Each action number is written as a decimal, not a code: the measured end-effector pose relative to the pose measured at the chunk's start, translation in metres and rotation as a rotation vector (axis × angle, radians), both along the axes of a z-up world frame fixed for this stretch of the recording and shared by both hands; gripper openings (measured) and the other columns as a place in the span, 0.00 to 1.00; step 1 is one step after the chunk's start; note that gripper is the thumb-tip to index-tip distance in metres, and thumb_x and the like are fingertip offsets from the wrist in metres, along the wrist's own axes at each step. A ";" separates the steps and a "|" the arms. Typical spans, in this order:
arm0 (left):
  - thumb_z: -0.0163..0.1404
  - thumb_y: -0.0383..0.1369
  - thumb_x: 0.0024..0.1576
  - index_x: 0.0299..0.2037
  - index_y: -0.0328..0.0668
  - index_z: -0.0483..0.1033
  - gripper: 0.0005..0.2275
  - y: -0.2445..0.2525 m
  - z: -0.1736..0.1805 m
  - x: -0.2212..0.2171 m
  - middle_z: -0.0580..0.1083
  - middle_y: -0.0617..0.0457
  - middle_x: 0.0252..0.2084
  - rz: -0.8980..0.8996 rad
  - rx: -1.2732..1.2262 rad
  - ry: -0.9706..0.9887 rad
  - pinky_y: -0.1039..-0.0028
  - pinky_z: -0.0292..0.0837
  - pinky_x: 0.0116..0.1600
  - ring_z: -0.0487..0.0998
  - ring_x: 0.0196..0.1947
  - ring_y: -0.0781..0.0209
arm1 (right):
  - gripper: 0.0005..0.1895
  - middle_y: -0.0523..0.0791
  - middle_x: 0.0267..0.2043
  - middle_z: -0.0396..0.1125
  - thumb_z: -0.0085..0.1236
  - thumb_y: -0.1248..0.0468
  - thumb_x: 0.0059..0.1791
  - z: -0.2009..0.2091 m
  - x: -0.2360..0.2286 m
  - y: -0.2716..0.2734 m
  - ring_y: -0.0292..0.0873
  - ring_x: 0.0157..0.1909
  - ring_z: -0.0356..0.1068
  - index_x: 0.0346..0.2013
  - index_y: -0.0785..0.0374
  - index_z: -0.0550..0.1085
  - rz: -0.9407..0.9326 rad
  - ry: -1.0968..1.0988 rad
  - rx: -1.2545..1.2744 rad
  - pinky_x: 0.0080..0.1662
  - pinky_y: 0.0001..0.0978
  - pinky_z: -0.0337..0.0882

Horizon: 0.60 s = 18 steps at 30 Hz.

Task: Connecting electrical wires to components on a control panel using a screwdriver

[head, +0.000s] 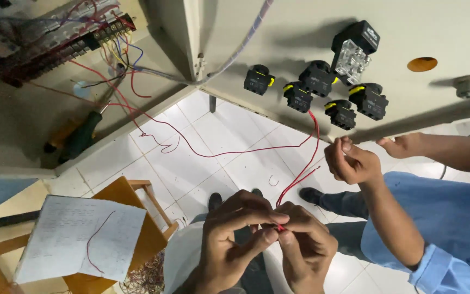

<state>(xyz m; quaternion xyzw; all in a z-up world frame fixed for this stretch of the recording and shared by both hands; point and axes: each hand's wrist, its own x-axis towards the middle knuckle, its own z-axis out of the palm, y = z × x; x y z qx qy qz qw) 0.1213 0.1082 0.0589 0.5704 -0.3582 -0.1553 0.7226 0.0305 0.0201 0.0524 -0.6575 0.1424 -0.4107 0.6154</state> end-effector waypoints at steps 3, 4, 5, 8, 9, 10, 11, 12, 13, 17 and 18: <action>0.57 0.31 0.60 0.43 0.44 0.83 0.05 -0.002 -0.003 0.001 0.78 0.52 0.39 -0.092 -0.030 0.106 0.79 0.71 0.36 0.77 0.39 0.64 | 0.09 0.50 0.29 0.67 0.54 0.66 0.55 -0.008 -0.007 -0.005 0.46 0.31 0.67 0.33 0.68 0.73 0.136 -0.073 0.205 0.37 0.37 0.70; 0.58 0.29 0.60 0.43 0.44 0.83 0.04 -0.003 -0.003 0.002 0.78 0.53 0.38 -0.136 -0.028 0.148 0.80 0.68 0.35 0.72 0.34 0.67 | 0.08 0.54 0.31 0.68 0.53 0.66 0.55 -0.008 -0.007 -0.006 0.51 0.33 0.70 0.34 0.69 0.73 0.206 -0.114 0.300 0.38 0.40 0.74; 0.58 0.28 0.59 0.42 0.44 0.83 0.04 -0.004 -0.002 0.004 0.77 0.53 0.38 -0.181 -0.026 0.189 0.81 0.64 0.34 0.68 0.29 0.70 | 0.08 0.58 0.33 0.70 0.53 0.67 0.55 -0.008 -0.007 -0.007 0.57 0.35 0.74 0.35 0.70 0.72 0.275 -0.156 0.394 0.39 0.44 0.78; 0.59 0.29 0.60 0.44 0.46 0.82 0.05 -0.015 -0.021 0.002 0.75 0.56 0.39 -0.269 -0.082 0.252 0.82 0.62 0.33 0.64 0.29 0.73 | 0.09 0.59 0.35 0.72 0.55 0.65 0.56 -0.010 -0.009 -0.018 0.57 0.38 0.73 0.34 0.69 0.73 0.322 -0.165 0.453 0.43 0.45 0.75; 0.59 0.29 0.60 0.44 0.46 0.82 0.05 -0.019 -0.015 0.003 0.75 0.56 0.39 -0.270 -0.081 0.254 0.82 0.62 0.33 0.64 0.29 0.73 | 0.09 0.59 0.35 0.72 0.55 0.65 0.56 -0.014 -0.011 -0.021 0.57 0.38 0.73 0.34 0.69 0.73 0.321 -0.164 0.454 0.43 0.45 0.75; 0.58 0.30 0.59 0.41 0.45 0.81 0.03 -0.022 -0.008 0.004 0.75 0.56 0.39 -0.256 -0.009 0.234 0.82 0.62 0.34 0.64 0.28 0.73 | 0.11 0.59 0.36 0.72 0.56 0.64 0.56 -0.017 -0.014 -0.024 0.58 0.40 0.73 0.34 0.69 0.72 0.325 -0.151 0.510 0.44 0.45 0.74; 0.58 0.31 0.57 0.38 0.44 0.81 0.02 -0.026 -0.001 0.006 0.75 0.55 0.39 -0.243 0.063 0.214 0.82 0.62 0.34 0.64 0.28 0.73 | 0.12 0.60 0.36 0.71 0.56 0.63 0.55 -0.020 -0.017 -0.028 0.59 0.41 0.73 0.33 0.70 0.72 0.328 -0.139 0.566 0.45 0.44 0.73; 0.58 0.31 0.57 0.38 0.44 0.81 0.02 -0.029 -0.002 0.004 0.75 0.55 0.39 -0.246 0.062 0.214 0.82 0.62 0.34 0.64 0.28 0.73 | 0.12 0.60 0.36 0.71 0.56 0.63 0.55 -0.021 -0.017 -0.029 0.59 0.41 0.73 0.33 0.70 0.72 0.325 -0.140 0.564 0.45 0.44 0.73; 0.58 0.32 0.58 0.38 0.44 0.81 0.03 -0.033 -0.002 0.002 0.75 0.55 0.38 -0.246 0.040 0.247 0.81 0.62 0.36 0.67 0.30 0.72 | 0.13 0.56 0.33 0.69 0.56 0.62 0.55 -0.022 -0.017 -0.031 0.57 0.40 0.71 0.31 0.68 0.71 0.309 -0.145 0.560 0.46 0.44 0.71; 0.56 0.33 0.58 0.38 0.46 0.81 0.03 -0.045 -0.003 -0.001 0.78 0.53 0.42 -0.241 0.042 0.252 0.78 0.67 0.44 0.77 0.46 0.66 | 0.10 0.47 0.32 0.67 0.56 0.63 0.55 -0.031 -0.028 -0.043 0.45 0.40 0.64 0.34 0.66 0.74 0.218 -0.106 0.553 0.49 0.42 0.69; 0.56 0.33 0.58 0.38 0.46 0.81 0.03 -0.048 0.002 0.001 0.78 0.53 0.42 -0.244 0.042 0.254 0.78 0.67 0.44 0.77 0.46 0.66 | 0.10 0.47 0.32 0.67 0.56 0.63 0.55 -0.028 -0.029 -0.049 0.45 0.40 0.64 0.34 0.66 0.74 0.215 -0.105 0.553 0.49 0.42 0.69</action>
